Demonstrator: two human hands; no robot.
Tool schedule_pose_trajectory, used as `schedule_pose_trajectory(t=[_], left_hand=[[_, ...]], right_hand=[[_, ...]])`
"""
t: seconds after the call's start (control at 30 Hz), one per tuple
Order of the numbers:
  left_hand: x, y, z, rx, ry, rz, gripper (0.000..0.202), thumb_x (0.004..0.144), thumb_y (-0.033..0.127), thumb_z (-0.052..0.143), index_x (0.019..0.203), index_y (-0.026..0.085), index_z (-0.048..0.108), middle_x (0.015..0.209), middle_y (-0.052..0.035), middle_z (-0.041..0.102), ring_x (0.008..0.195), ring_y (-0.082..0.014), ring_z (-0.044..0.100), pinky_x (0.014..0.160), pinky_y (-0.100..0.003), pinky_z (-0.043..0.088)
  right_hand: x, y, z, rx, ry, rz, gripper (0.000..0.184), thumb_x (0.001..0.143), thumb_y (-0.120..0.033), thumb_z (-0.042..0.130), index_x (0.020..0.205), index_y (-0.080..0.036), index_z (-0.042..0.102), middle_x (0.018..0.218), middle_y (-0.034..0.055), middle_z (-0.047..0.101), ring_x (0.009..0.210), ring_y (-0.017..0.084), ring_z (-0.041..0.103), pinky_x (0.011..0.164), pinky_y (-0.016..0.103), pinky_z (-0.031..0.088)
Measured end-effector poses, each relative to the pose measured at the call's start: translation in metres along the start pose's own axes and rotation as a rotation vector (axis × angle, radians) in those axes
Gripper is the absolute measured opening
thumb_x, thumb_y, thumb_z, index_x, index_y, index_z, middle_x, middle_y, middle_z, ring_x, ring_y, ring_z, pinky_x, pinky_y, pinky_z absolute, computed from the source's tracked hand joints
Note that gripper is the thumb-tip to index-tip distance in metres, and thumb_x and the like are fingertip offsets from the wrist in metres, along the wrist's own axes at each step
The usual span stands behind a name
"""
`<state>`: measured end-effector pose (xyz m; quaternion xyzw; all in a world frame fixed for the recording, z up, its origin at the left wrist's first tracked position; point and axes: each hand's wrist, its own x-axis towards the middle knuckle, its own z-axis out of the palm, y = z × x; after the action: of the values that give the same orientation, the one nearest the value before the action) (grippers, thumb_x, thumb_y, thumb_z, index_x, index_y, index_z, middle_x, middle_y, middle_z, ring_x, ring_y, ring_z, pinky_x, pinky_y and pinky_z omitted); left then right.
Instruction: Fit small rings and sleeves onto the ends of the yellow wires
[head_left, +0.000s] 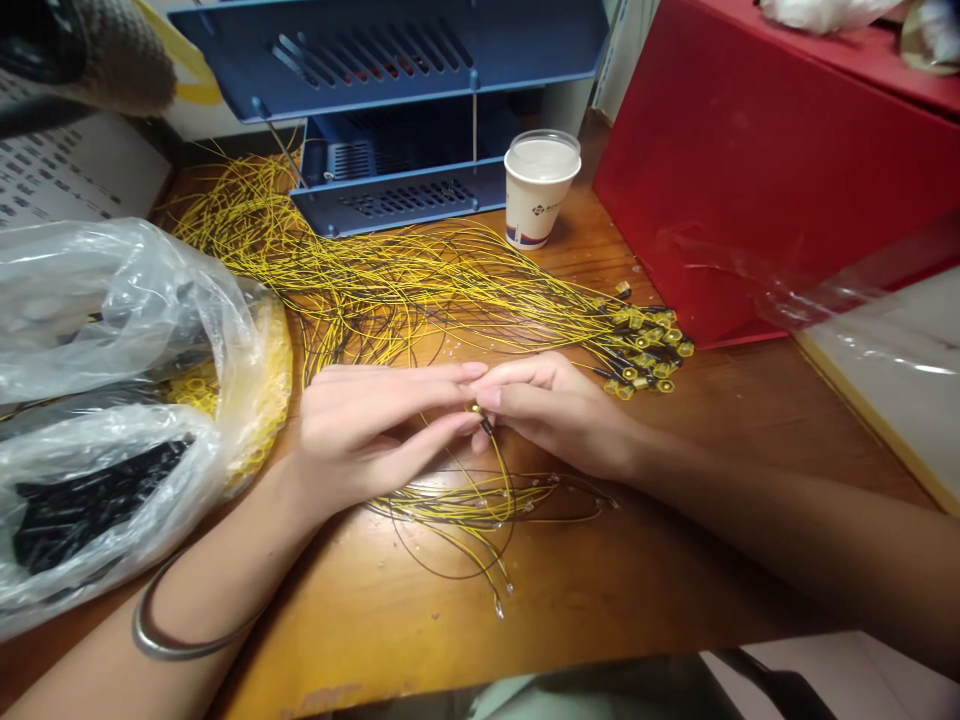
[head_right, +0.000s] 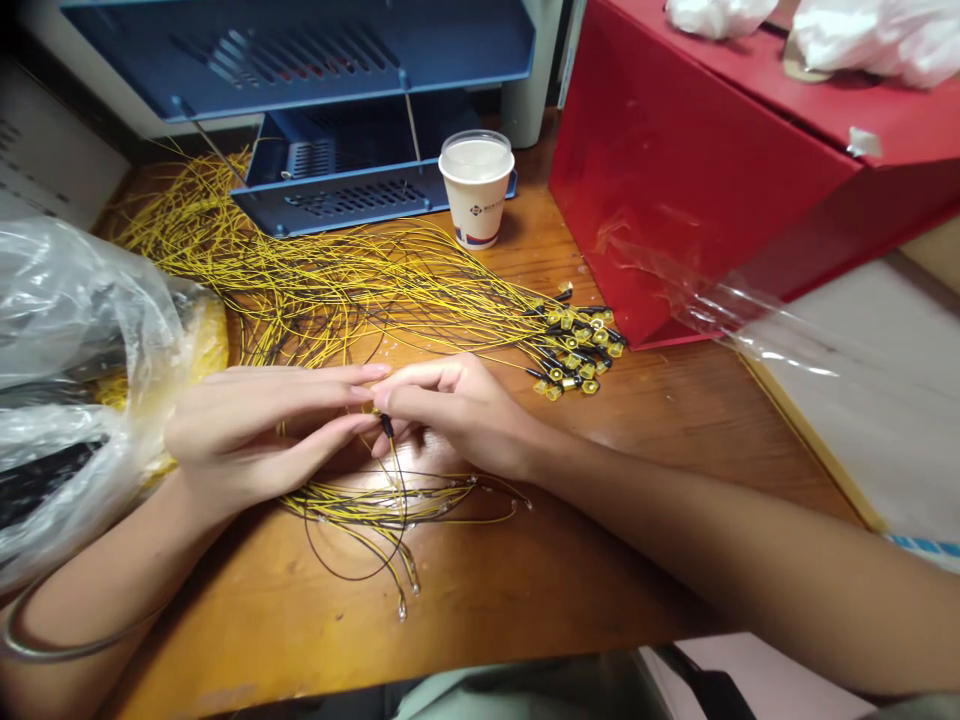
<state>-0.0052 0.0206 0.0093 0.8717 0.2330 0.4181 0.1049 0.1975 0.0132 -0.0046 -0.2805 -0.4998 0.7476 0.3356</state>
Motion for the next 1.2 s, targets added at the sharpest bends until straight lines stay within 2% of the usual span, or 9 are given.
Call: schedule_pose_trajectory(t=[0.13, 0.33, 0.43, 0.53, 0.67, 0.83, 1.03, 1.2], left_hand=[[0.0012, 0.0020, 0.0001, 0.025, 0.019, -0.003, 0.020, 0.080, 0.014, 0.074, 0.099, 0.021, 0.072, 0.100, -0.0027, 0.077, 0.084, -0.0168, 0.076, 0.069, -0.021, 0.064], [0.0038, 0.0025, 0.0011, 0.040, 0.002, -0.003, 0.020, 0.081, 0.014, 0.074, 0.100, 0.019, 0.071, 0.091, -0.0015, 0.079, 0.089, -0.0182, 0.076, 0.074, -0.022, 0.064], [0.0030, 0.0010, 0.0012, 0.072, -0.014, -0.003, 0.017, 0.082, 0.016, 0.073, 0.099, 0.018, 0.072, 0.100, -0.0046, 0.077, 0.091, -0.0182, 0.075, 0.076, -0.022, 0.064], [0.0013, 0.0000, 0.0007, 0.102, -0.009, 0.004, 0.014, 0.082, 0.018, 0.073, 0.096, 0.018, 0.073, 0.107, -0.0069, 0.075, 0.089, -0.0180, 0.076, 0.072, -0.020, 0.063], [0.0001, 0.0004, 0.0002, 0.110, 0.019, 0.011, 0.016, 0.081, 0.016, 0.073, 0.096, 0.020, 0.073, 0.103, -0.0052, 0.077, 0.088, -0.0183, 0.076, 0.072, -0.021, 0.063], [0.0003, 0.0005, 0.0004, 0.128, 0.046, 0.009, 0.016, 0.080, 0.016, 0.074, 0.096, 0.019, 0.071, 0.102, -0.0052, 0.077, 0.087, -0.0185, 0.076, 0.069, -0.022, 0.063], [0.0016, 0.0008, 0.0001, 0.129, 0.020, 0.030, 0.017, 0.082, 0.016, 0.073, 0.099, 0.015, 0.073, 0.101, -0.0084, 0.077, 0.087, -0.0165, 0.076, 0.075, -0.020, 0.062], [0.0019, 0.0014, -0.0017, 0.185, -0.020, 0.054, 0.018, 0.083, 0.017, 0.072, 0.101, 0.013, 0.073, 0.097, -0.0090, 0.078, 0.079, -0.0152, 0.076, 0.067, -0.020, 0.060]], right_hand=[[0.0017, 0.0009, 0.0002, 0.031, -0.035, -0.007, 0.024, 0.088, -0.027, 0.056, 0.075, -0.013, 0.070, 0.077, 0.0061, 0.067, 0.077, 0.016, 0.059, 0.077, 0.031, 0.044], [0.0044, 0.0001, 0.0015, 0.112, -0.026, 0.021, 0.019, 0.084, -0.025, 0.060, 0.073, -0.013, 0.069, 0.074, 0.0041, 0.063, 0.074, 0.015, 0.056, 0.072, 0.027, 0.044], [0.0047, 0.0000, 0.0015, 0.146, -0.027, 0.024, 0.014, 0.083, -0.023, 0.060, 0.080, -0.012, 0.069, 0.076, 0.0035, 0.063, 0.072, 0.013, 0.055, 0.071, 0.026, 0.044], [0.0052, 0.0000, 0.0016, 0.197, -0.030, 0.031, 0.013, 0.082, -0.020, 0.060, 0.088, -0.013, 0.069, 0.082, 0.0040, 0.064, 0.072, 0.013, 0.055, 0.068, 0.025, 0.046], [0.0071, 0.0012, 0.0014, 0.271, -0.047, 0.016, 0.017, 0.080, -0.016, 0.060, 0.094, -0.013, 0.069, 0.088, 0.0055, 0.066, 0.075, 0.014, 0.058, 0.066, 0.024, 0.048], [0.0077, 0.0028, 0.0001, 0.256, -0.044, 0.021, 0.011, 0.082, -0.015, 0.059, 0.082, -0.012, 0.070, 0.079, 0.0055, 0.067, 0.069, 0.013, 0.061, 0.070, 0.027, 0.051], [0.0070, 0.0034, -0.0015, 0.256, -0.057, 0.008, 0.015, 0.083, -0.012, 0.059, 0.081, -0.011, 0.074, 0.074, 0.0041, 0.068, 0.069, 0.012, 0.061, 0.067, 0.024, 0.050], [0.0073, 0.0027, -0.0006, 0.264, -0.090, -0.047, 0.018, 0.086, -0.016, 0.058, 0.078, -0.010, 0.073, 0.076, 0.0054, 0.067, 0.072, 0.013, 0.061, 0.069, 0.024, 0.050]])
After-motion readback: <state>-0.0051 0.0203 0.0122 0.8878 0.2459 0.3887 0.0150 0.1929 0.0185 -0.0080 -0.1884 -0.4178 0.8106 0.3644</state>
